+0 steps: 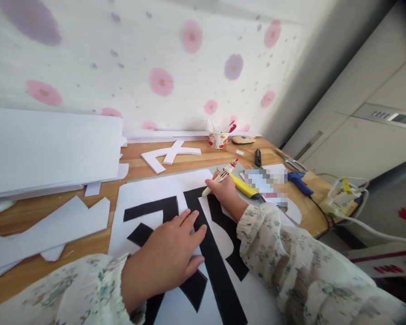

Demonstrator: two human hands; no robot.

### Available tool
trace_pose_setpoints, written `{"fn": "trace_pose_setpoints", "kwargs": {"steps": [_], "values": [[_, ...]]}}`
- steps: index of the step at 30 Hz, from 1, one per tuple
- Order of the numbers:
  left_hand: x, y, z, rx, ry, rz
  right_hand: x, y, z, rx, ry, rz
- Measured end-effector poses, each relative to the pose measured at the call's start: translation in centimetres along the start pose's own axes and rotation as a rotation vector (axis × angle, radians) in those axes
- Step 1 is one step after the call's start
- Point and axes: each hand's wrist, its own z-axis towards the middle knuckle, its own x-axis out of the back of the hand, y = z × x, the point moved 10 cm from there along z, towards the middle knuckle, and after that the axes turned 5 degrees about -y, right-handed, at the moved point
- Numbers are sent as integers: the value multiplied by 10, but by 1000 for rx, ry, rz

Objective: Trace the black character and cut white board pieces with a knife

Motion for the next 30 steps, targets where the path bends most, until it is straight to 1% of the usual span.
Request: {"fn": "trace_pose_setpoints", "kwargs": {"steps": [4, 13, 18, 25, 30], "values": [[0, 0, -1, -5, 19, 23, 5, 0, -1, -5, 20, 0], [-2, 1, -1, 4, -45, 35, 12, 4, 0, -24, 66, 10], [0, 2, 0, -5, -27, 51, 15, 7, 1, -40, 90, 19], [2, 5, 0, -16, -41, 66, 16, 5, 1, -39, 85, 11], [3, 5, -1, -25, -15, 80, 15, 8, -7, -21, 75, 19]]}}
